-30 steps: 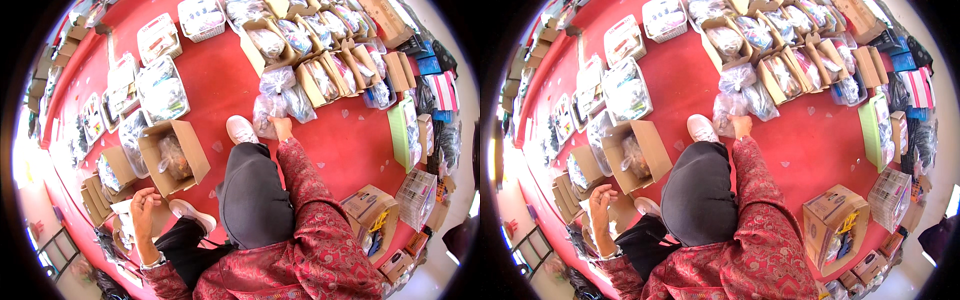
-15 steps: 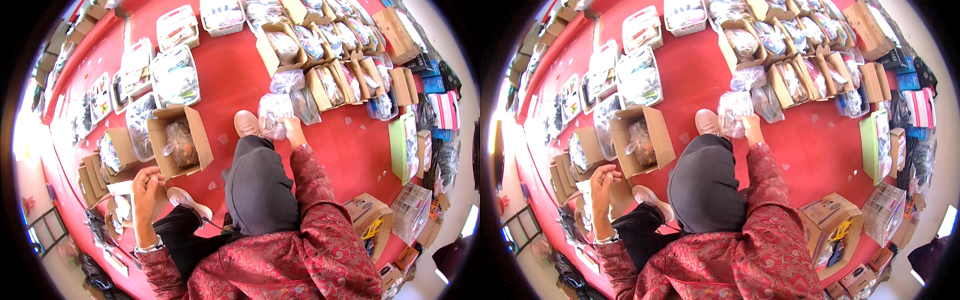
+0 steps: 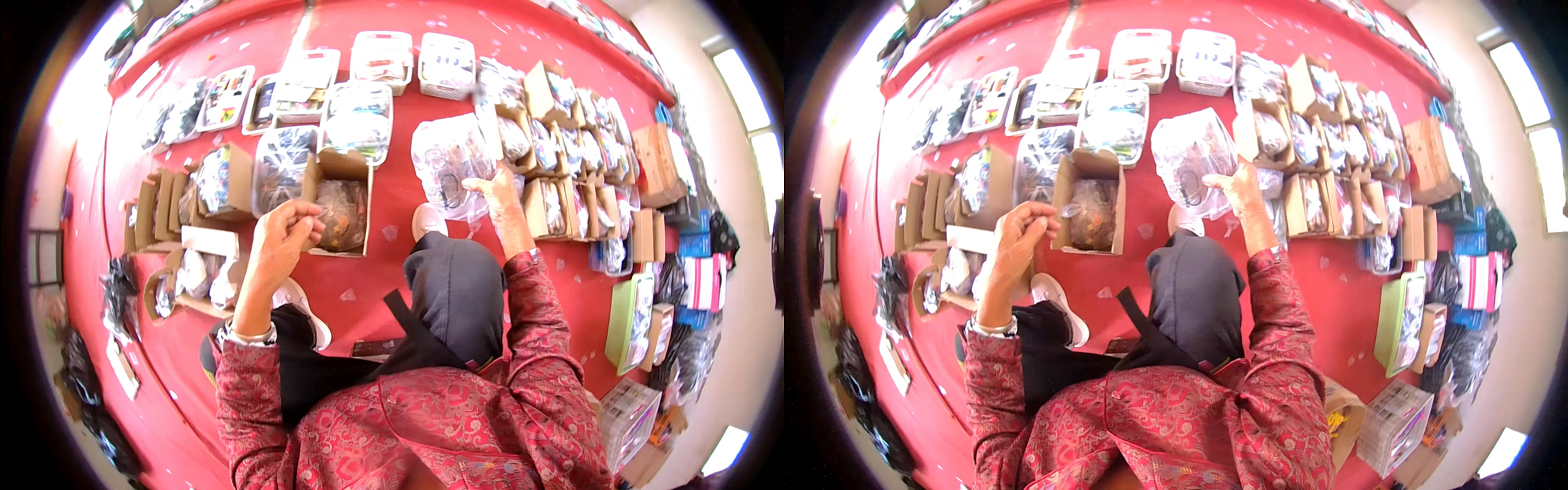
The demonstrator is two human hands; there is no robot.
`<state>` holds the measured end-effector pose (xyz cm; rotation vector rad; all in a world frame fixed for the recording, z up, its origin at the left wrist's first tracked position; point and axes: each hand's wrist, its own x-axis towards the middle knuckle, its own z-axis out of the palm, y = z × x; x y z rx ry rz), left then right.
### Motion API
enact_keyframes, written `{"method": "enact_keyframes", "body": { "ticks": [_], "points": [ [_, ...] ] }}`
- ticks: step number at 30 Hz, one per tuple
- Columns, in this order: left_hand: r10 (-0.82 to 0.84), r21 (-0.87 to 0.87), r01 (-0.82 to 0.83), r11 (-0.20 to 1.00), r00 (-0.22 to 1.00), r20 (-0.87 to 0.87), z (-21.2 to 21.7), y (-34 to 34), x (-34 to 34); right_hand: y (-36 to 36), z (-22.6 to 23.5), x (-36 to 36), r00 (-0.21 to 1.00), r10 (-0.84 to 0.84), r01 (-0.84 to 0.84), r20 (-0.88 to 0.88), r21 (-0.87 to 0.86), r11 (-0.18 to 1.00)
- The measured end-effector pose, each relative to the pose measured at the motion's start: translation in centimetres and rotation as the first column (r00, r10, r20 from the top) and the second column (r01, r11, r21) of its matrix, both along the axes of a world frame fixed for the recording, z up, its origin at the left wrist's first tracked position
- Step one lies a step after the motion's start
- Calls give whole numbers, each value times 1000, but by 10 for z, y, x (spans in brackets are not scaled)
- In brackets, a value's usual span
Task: The person sits on the floor and packs small items from plastic bags into cardboard boxes. They open bags, remove contents, and place them into boxes arranged on the floor.
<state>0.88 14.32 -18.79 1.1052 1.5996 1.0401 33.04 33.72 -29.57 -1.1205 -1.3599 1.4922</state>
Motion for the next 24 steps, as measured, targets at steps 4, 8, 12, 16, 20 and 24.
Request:
{"method": "enact_keyframes", "body": {
  "ticks": [4,8,12,16,20,24],
  "points": [
    [82,67,-87,994,994,74,2,-7,-14,-10,78,-54,968,239,-246,69,118,962],
    [102,139,-113,984,991,81,-17,-11,-28,-17,119,-98,920,383,-388,86,47,921],
    [146,107,-171,979,968,205,-3,-19,-37,-29,146,-140,859,507,-512,72,68,857],
    [191,135,-250,959,918,347,8,-24,-43,-45,168,-164,754,637,-645,159,-3,764],
    [146,72,-198,977,882,448,12,-30,-48,-65,186,-187,622,770,-772,142,-57,633],
    [111,18,-162,987,748,655,8,-32,-50,-70,193,-196,622,772,-769,133,-80,634]
  ]
}}
